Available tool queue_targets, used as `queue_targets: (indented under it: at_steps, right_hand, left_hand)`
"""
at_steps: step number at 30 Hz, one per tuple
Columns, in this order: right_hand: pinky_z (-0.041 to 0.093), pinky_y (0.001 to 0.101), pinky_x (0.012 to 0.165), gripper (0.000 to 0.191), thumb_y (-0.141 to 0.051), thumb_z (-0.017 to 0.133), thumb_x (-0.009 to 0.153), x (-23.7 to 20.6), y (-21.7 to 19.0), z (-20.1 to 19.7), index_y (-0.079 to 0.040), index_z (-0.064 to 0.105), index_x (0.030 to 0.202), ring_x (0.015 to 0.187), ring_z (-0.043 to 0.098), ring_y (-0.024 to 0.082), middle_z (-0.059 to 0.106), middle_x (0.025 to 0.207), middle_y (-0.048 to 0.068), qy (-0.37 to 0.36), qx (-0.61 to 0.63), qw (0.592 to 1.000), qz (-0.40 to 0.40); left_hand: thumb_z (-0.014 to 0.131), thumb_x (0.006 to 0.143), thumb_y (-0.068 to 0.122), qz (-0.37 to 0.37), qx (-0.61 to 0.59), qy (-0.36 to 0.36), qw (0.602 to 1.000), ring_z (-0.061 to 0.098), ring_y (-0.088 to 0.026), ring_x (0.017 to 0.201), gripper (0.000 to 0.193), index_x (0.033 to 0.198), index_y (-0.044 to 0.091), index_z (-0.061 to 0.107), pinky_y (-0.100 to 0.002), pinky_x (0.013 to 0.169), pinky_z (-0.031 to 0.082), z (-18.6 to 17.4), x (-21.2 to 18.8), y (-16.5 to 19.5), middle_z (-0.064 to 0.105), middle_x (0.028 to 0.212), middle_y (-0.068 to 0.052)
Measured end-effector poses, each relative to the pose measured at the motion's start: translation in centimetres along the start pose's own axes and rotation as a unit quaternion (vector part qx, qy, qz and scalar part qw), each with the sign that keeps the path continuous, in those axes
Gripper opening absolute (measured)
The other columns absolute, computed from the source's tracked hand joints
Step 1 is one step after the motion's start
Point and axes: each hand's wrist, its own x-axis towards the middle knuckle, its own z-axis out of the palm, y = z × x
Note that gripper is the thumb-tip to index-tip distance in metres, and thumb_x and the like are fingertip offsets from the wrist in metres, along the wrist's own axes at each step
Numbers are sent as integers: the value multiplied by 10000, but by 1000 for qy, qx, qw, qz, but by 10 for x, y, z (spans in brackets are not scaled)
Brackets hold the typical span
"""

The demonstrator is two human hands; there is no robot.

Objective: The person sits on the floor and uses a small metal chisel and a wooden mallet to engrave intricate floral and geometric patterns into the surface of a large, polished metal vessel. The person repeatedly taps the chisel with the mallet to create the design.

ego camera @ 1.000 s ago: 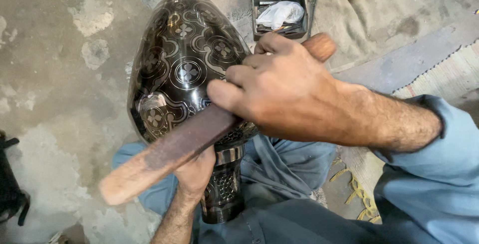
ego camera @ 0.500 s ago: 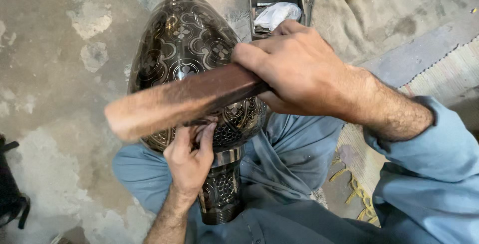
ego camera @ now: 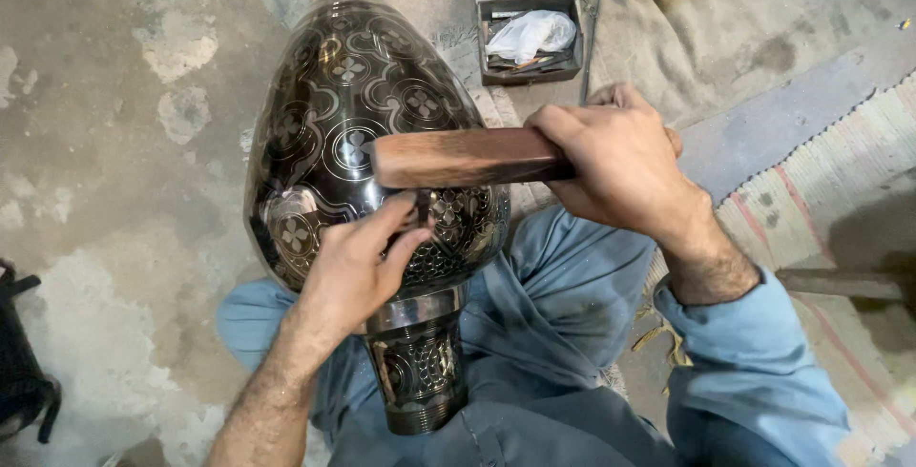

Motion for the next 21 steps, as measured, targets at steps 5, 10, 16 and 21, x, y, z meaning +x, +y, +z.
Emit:
queue_targets:
  at_steps: [5,10,16,21]
  right_hand:
    - [504,472,791,411,-24,825,637,-33,10,31,-74,663,1012,805,718,346,722,837,100,65,-28,996,47]
    - [521,415,752,371,-75,859,701,-67,9,69,-61,661,1015,810,703,331,719,881,129,150,100,978,101]
    - [519,377,681,301,-67,840,776,-100,-1,105,-41,647,1005,743,687,303,707,837,142,181,160,950,197]
    - [555,361,656,349,-130,808,816,-107,-9,128,-28,595,1072,738,734,274,718,853,151,95,259,928,249]
  left_hand:
    - [715,943,143,59,23,-101,993,775,-343,914,370,1284,29,628,-410,761,619,-16,22,4,765,1045,-195]
    - [710,932,151,85,40,-188,978,756,-368,885,395,1302,46,621,-442,740,599,-23,43,11,763,984,-195]
    - [668,944,203,79,59,-327,940,774,-302,857,414,1343,114,602,-422,764,612,-20,64,12,775,969,-141]
    - [682,933,238,134,146,-317,927,699,-352,938,438,1342,113,590,-511,814,527,-16,74,12,755,975,-143]
